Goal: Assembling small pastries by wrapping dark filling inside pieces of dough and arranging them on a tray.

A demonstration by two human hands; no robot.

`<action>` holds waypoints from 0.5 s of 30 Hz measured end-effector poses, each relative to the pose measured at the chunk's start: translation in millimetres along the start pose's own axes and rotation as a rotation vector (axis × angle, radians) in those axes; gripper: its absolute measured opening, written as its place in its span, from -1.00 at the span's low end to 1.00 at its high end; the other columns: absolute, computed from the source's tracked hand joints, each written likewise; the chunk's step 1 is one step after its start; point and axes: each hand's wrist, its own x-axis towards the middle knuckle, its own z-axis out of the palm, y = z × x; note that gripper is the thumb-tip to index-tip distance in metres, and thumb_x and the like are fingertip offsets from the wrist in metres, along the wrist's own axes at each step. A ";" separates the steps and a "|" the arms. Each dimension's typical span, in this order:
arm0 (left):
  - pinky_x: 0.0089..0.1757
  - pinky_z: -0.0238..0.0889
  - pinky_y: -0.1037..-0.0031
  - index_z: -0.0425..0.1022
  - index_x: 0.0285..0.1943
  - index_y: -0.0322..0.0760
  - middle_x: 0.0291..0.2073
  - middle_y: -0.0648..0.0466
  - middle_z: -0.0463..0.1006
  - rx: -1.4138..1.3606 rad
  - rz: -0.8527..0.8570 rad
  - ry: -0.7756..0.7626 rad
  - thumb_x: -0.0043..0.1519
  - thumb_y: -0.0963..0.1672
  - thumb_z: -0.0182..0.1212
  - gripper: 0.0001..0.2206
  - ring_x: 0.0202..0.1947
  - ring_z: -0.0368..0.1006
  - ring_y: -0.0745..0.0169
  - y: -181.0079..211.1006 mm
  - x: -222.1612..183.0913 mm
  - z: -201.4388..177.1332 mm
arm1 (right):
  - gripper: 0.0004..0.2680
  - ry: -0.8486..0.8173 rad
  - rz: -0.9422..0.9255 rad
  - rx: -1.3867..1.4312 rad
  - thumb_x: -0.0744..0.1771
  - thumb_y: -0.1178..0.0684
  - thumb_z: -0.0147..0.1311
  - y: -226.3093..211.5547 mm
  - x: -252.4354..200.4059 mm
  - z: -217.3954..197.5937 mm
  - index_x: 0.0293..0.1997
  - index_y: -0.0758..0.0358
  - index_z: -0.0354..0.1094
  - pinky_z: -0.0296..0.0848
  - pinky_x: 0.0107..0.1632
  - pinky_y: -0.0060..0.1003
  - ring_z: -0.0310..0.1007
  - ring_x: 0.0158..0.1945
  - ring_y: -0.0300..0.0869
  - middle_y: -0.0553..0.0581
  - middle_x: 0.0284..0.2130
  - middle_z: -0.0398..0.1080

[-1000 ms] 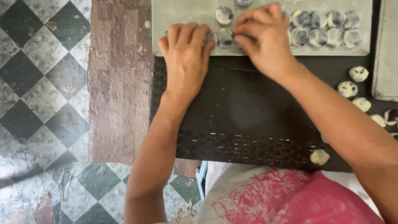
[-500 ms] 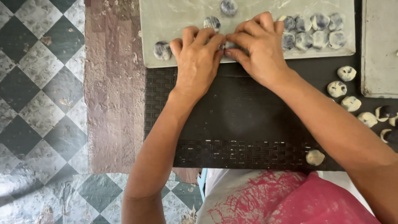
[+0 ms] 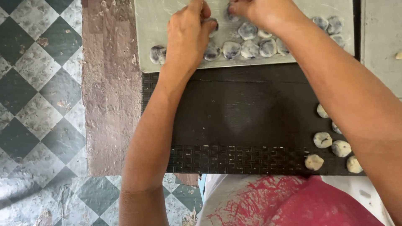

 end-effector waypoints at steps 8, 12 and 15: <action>-0.33 0.20 0.08 0.40 -0.15 -0.22 -0.24 -0.05 0.31 0.205 0.128 0.052 0.12 -0.17 0.38 -0.77 -0.26 0.31 -0.19 -16.4 -11.0 24.6 | -0.92 0.239 -0.378 -0.031 0.33 0.17 0.34 -14.6 -37.6 12.3 -0.18 0.22 0.53 0.33 -0.23 -0.18 0.38 -0.33 -0.13 0.05 -0.38 0.46; -0.27 0.21 0.13 0.45 -0.12 -0.18 -0.23 0.00 0.46 0.169 0.138 -0.011 -0.06 -0.19 0.48 -0.64 -0.23 0.33 -0.12 -12.3 -13.6 27.9 | -0.90 0.262 -0.205 -0.014 0.30 0.06 0.37 -29.2 -53.6 16.9 -0.32 0.00 0.48 0.07 -0.05 0.02 0.27 -0.10 -0.06 -0.16 -0.41 0.43; -0.31 0.13 0.08 0.48 -0.20 -0.07 -0.23 0.11 0.49 0.212 0.165 0.020 -0.03 -0.12 0.46 -0.73 -0.22 0.29 -0.07 -15.0 -11.2 25.6 | -0.97 0.351 -0.332 -0.068 0.38 0.15 0.21 -28.1 -60.5 16.9 -0.19 0.13 0.56 0.00 -0.26 0.00 0.23 -0.07 0.01 -0.06 -0.31 0.44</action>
